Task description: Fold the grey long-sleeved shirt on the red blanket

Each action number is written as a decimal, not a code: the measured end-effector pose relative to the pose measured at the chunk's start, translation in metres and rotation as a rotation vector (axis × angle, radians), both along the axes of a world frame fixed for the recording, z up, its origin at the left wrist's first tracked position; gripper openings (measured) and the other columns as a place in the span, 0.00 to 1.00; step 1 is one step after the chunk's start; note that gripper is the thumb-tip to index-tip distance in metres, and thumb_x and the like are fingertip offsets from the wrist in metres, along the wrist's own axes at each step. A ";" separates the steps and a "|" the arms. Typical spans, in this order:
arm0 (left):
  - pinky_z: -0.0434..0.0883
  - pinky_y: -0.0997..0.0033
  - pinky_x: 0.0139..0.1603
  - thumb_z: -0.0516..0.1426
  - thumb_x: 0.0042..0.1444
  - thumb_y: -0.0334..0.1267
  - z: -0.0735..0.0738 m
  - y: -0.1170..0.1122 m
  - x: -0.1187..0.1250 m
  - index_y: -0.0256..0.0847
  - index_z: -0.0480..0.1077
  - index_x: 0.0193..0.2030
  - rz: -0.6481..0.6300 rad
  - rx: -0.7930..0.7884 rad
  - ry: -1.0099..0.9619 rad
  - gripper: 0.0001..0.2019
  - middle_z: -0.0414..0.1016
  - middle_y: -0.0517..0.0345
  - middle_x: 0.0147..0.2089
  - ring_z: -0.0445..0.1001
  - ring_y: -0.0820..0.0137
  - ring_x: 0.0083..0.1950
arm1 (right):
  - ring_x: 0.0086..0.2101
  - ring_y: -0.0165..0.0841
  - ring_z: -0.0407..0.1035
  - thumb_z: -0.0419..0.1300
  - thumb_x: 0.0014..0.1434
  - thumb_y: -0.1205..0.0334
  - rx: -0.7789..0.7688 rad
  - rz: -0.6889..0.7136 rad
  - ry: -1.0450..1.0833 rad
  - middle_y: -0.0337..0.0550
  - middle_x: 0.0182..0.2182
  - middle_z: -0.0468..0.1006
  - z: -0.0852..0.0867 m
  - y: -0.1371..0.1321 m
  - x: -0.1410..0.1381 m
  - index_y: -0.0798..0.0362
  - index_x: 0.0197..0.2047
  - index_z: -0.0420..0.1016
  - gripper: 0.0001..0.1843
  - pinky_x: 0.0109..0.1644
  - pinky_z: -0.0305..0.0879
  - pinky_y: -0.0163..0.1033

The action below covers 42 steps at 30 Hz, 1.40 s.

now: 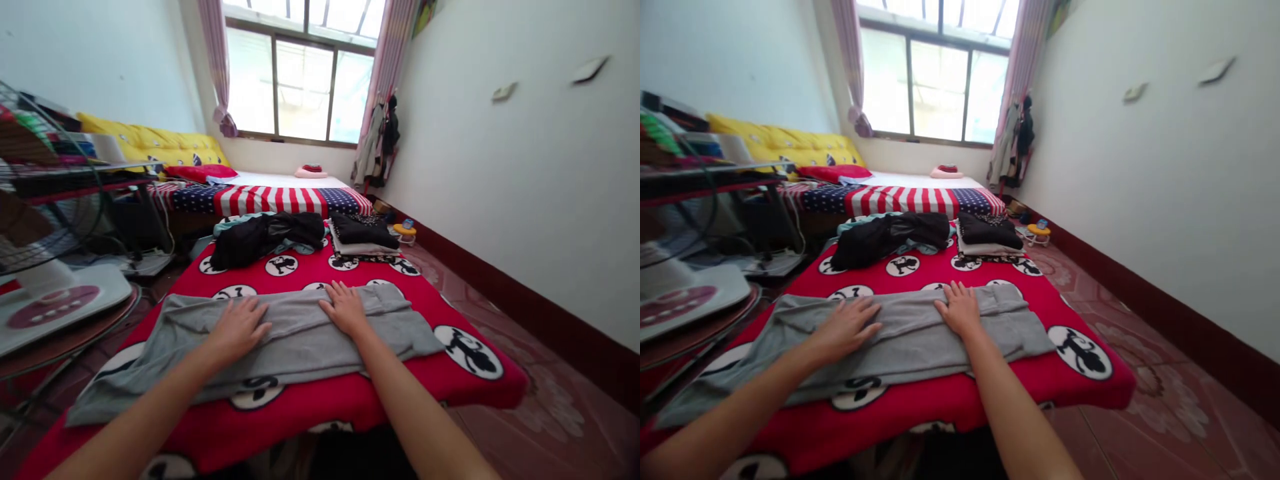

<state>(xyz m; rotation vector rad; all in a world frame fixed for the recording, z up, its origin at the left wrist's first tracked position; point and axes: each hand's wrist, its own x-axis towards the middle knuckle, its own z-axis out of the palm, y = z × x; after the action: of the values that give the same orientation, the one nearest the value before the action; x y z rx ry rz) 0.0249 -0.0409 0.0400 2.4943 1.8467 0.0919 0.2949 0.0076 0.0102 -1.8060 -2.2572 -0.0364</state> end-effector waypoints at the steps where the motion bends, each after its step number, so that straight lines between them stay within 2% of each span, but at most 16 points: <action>1: 0.50 0.45 0.68 0.46 0.64 0.50 -0.002 0.000 0.016 0.43 0.59 0.67 -0.077 0.037 -0.040 0.27 0.56 0.46 0.70 0.52 0.54 0.71 | 0.66 0.42 0.47 0.44 0.65 0.42 -0.003 -0.035 0.010 0.48 0.67 0.56 0.000 0.000 0.001 0.51 0.67 0.58 0.33 0.67 0.40 0.52; 4: 0.49 0.44 0.68 0.45 0.64 0.56 -0.017 -0.003 0.058 0.52 0.55 0.69 -0.238 0.097 -0.140 0.28 0.51 0.53 0.72 0.49 0.55 0.72 | 0.67 0.42 0.44 0.41 0.67 0.45 -0.045 -0.150 0.014 0.49 0.68 0.53 0.000 -0.001 0.012 0.54 0.68 0.56 0.33 0.67 0.38 0.55; 7: 0.43 0.37 0.67 0.47 0.62 0.59 -0.034 -0.006 0.076 0.56 0.54 0.69 -0.264 0.145 -0.148 0.29 0.47 0.53 0.73 0.44 0.51 0.73 | 0.67 0.43 0.42 0.38 0.68 0.48 -0.123 -0.207 -0.021 0.52 0.69 0.49 0.002 -0.005 0.036 0.57 0.70 0.50 0.34 0.67 0.38 0.57; 11: 0.43 0.36 0.67 0.46 0.62 0.59 -0.041 -0.008 0.073 0.57 0.54 0.69 -0.293 0.176 -0.170 0.29 0.47 0.52 0.73 0.44 0.50 0.73 | 0.67 0.48 0.41 0.38 0.68 0.48 -0.158 -0.296 -0.126 0.53 0.70 0.47 0.011 -0.012 0.072 0.54 0.70 0.48 0.32 0.64 0.41 0.64; 14: 0.43 0.36 0.66 0.46 0.62 0.58 -0.041 -0.009 0.070 0.59 0.54 0.68 -0.311 0.197 -0.179 0.28 0.47 0.53 0.73 0.44 0.49 0.73 | 0.65 0.51 0.47 0.41 0.67 0.47 -0.156 -0.378 -0.176 0.55 0.68 0.51 0.019 -0.016 0.094 0.49 0.69 0.51 0.31 0.61 0.47 0.65; 17: 0.45 0.38 0.67 0.47 0.63 0.56 -0.041 -0.010 0.072 0.61 0.54 0.68 -0.311 0.225 -0.186 0.27 0.48 0.54 0.73 0.46 0.50 0.72 | 0.61 0.50 0.56 0.46 0.65 0.48 -0.080 -0.412 -0.149 0.60 0.65 0.57 0.025 -0.024 0.109 0.55 0.66 0.58 0.31 0.59 0.54 0.59; 19: 0.46 0.41 0.67 0.47 0.63 0.56 -0.041 -0.011 0.073 0.60 0.55 0.68 -0.313 0.239 -0.194 0.26 0.49 0.54 0.73 0.48 0.51 0.72 | 0.58 0.47 0.60 0.49 0.64 0.53 0.018 -0.373 -0.108 0.60 0.62 0.62 0.027 -0.038 0.115 0.59 0.63 0.63 0.28 0.59 0.57 0.52; 22: 0.46 0.42 0.68 0.46 0.64 0.55 -0.041 -0.012 0.075 0.58 0.56 0.68 -0.333 0.233 -0.200 0.26 0.49 0.52 0.73 0.49 0.53 0.72 | 0.54 0.42 0.64 0.51 0.63 0.57 0.133 -0.267 -0.039 0.53 0.55 0.70 0.027 -0.065 0.119 0.55 0.56 0.70 0.21 0.58 0.60 0.43; 26: 0.45 0.43 0.68 0.47 0.65 0.52 -0.039 -0.013 0.076 0.54 0.56 0.68 -0.361 0.215 -0.195 0.26 0.49 0.51 0.73 0.48 0.54 0.72 | 0.52 0.42 0.65 0.54 0.61 0.56 0.123 -0.267 -0.056 0.49 0.53 0.71 0.026 -0.085 0.130 0.52 0.53 0.73 0.19 0.56 0.61 0.42; 29: 0.45 0.44 0.69 0.47 0.65 0.51 -0.038 -0.013 0.077 0.52 0.57 0.68 -0.375 0.222 -0.192 0.25 0.50 0.52 0.72 0.49 0.54 0.72 | 0.54 0.45 0.64 0.54 0.61 0.50 0.061 -0.402 -0.055 0.56 0.55 0.70 0.029 -0.073 0.144 0.57 0.58 0.68 0.28 0.56 0.61 0.44; 31: 0.45 0.44 0.69 0.47 0.65 0.51 -0.038 -0.013 0.077 0.52 0.57 0.68 -0.379 0.232 -0.186 0.25 0.51 0.52 0.72 0.49 0.54 0.72 | 0.55 0.48 0.64 0.50 0.62 0.44 -0.016 -0.517 -0.013 0.63 0.54 0.70 0.033 -0.056 0.153 0.64 0.60 0.65 0.34 0.55 0.62 0.47; 33: 0.46 0.44 0.68 0.47 0.65 0.51 -0.039 -0.013 0.077 0.52 0.57 0.68 -0.379 0.241 -0.180 0.25 0.51 0.53 0.72 0.50 0.54 0.72 | 0.55 0.51 0.66 0.46 0.62 0.38 -0.119 -0.595 0.029 0.67 0.52 0.72 0.037 -0.040 0.158 0.66 0.59 0.66 0.39 0.54 0.63 0.49; 37: 0.47 0.45 0.68 0.47 0.65 0.51 -0.040 -0.012 0.077 0.53 0.58 0.67 -0.380 0.259 -0.193 0.25 0.53 0.53 0.72 0.51 0.54 0.71 | 0.52 0.56 0.69 0.46 0.55 0.29 -0.261 -0.584 0.049 0.68 0.49 0.75 0.040 -0.018 0.160 0.63 0.51 0.73 0.45 0.50 0.65 0.53; 39: 0.46 0.45 0.69 0.47 0.65 0.51 -0.040 -0.012 0.077 0.53 0.58 0.67 -0.381 0.260 -0.204 0.25 0.53 0.53 0.72 0.51 0.54 0.71 | 0.50 0.57 0.70 0.52 0.51 0.29 -0.275 -0.554 0.074 0.69 0.48 0.75 0.039 -0.013 0.160 0.63 0.48 0.75 0.43 0.49 0.65 0.55; 42: 0.46 0.43 0.68 0.47 0.64 0.51 -0.038 -0.015 0.077 0.52 0.57 0.67 -0.374 0.241 -0.231 0.25 0.53 0.51 0.72 0.51 0.54 0.71 | 0.47 0.54 0.72 0.62 0.49 0.41 -0.275 -0.492 0.130 0.68 0.45 0.77 0.040 -0.011 0.161 0.63 0.42 0.76 0.31 0.48 0.66 0.54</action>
<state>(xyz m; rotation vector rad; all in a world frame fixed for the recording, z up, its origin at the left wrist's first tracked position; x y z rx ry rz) 0.1019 -0.0554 0.0018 2.7951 1.3286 0.5929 0.4556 -0.0038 0.0503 -2.3894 -1.7495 0.3058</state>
